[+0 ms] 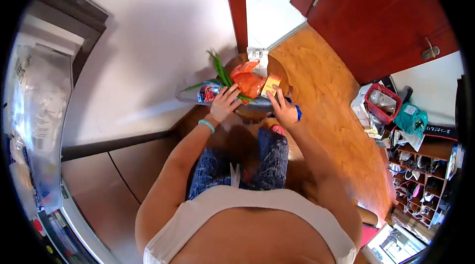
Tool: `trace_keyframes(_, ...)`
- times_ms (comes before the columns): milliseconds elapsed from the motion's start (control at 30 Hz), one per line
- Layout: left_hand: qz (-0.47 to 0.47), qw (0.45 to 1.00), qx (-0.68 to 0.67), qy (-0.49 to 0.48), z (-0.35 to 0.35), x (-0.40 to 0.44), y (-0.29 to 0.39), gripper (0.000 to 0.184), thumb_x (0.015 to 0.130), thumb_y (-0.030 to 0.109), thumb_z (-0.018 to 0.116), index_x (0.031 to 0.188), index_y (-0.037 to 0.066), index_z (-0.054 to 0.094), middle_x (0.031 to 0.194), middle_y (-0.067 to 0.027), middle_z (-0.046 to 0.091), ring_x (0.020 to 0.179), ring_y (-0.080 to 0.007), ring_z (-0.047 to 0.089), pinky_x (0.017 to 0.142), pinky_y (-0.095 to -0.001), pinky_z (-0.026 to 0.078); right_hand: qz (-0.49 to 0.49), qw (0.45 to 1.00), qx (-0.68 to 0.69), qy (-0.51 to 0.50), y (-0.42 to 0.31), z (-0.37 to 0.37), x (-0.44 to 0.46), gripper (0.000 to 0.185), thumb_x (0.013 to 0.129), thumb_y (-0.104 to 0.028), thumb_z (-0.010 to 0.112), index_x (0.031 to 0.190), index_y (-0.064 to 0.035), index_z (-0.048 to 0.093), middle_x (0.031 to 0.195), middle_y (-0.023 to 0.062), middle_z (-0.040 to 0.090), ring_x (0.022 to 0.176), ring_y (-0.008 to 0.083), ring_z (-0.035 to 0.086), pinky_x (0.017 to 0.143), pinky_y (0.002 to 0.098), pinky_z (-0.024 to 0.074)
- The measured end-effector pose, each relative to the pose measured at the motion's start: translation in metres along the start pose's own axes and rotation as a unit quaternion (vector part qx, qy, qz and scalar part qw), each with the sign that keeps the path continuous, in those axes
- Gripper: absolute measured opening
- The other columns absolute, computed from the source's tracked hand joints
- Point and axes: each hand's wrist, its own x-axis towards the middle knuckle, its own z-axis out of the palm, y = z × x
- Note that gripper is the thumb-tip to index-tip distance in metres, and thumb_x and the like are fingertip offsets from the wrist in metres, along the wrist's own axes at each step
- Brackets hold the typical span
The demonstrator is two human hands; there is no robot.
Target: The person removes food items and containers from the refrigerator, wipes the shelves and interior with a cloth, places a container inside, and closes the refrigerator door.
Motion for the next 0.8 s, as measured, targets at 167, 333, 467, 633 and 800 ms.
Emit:
trace_keyframes(167, 0.005, 0.999, -0.026, -0.041, -0.004, -0.003, 0.004, 0.015, 0.079, 0.014, 0.058, 0.093, 0.013, 0.063, 0.127, -0.0114, 0.053, 0.133, -0.0308, 0.041, 0.106, -0.0493, 0.035, -0.016, 1.0, 0.012, -0.019, 0.006, 0.005, -0.011, 0.076, 0.07, -0.002, 0.06, 0.141, -0.0191, 0.04, 0.146, 0.0118, 0.036, 0.071, 0.019, 0.063, 0.051, 0.0284, 0.0522)
trace_keyframes(333, -0.045, 0.99, -0.098, -0.089, -0.013, 0.003, 0.011, 0.016, 0.079, 0.019, 0.067, 0.092, 0.01, 0.063, 0.133, -0.0147, 0.047, 0.136, -0.0349, 0.034, 0.109, -0.0531, 0.028, 0.005, 0.998, 0.061, -0.003, 0.003, 0.004, -0.01, 0.078, 0.069, -0.003, 0.061, 0.141, -0.0218, 0.039, 0.151, 0.0095, 0.031, 0.072, 0.0186, 0.063, 0.051, 0.0297, 0.0523)
trace_keyframes(467, -0.009, 0.994, -0.04, -0.105, -0.003, -0.012, 0.012, 0.016, 0.077, 0.014, 0.065, 0.093, 0.009, 0.063, 0.137, -0.015, 0.045, 0.137, -0.0352, 0.033, 0.111, -0.0539, 0.025, -0.012, 0.998, 0.032, -0.043, 0.004, 0.004, -0.015, 0.081, 0.068, -0.006, 0.064, 0.142, -0.0243, 0.037, 0.152, 0.0073, 0.03, 0.072, 0.0192, 0.063, 0.051, 0.0315, 0.0527)
trace_keyframes(633, -0.025, 0.992, -0.041, -0.116, -0.002, -0.013, 0.016, 0.021, 0.073, 0.011, 0.063, 0.094, 0.008, 0.063, 0.14, -0.0151, 0.042, 0.138, -0.0347, 0.031, 0.113, -0.054, 0.022, 0.012, 0.997, 0.042, -0.056, -0.006, -0.01, -0.013, 0.081, 0.068, -0.009, 0.066, 0.142, -0.0263, 0.037, 0.152, 0.0055, 0.03, 0.07, 0.0209, 0.064, 0.051, 0.0323, 0.0534)
trace_keyframes(800, -0.049, 0.99, -0.09, -0.1, -0.013, -0.007, 0.015, 0.033, 0.074, 0.004, 0.063, 0.106, 0.014, 0.066, 0.139, -0.015, 0.042, 0.138, -0.0378, 0.029, 0.112, -0.0549, 0.024, 0.042, 0.994, 0.072, -0.063, -0.01, -0.022, -0.013, 0.074, 0.074, -0.012, 0.067, 0.141, -0.0263, 0.039, 0.152, 0.0028, 0.031, 0.069, 0.0225, 0.066, 0.053, 0.034, 0.0542)
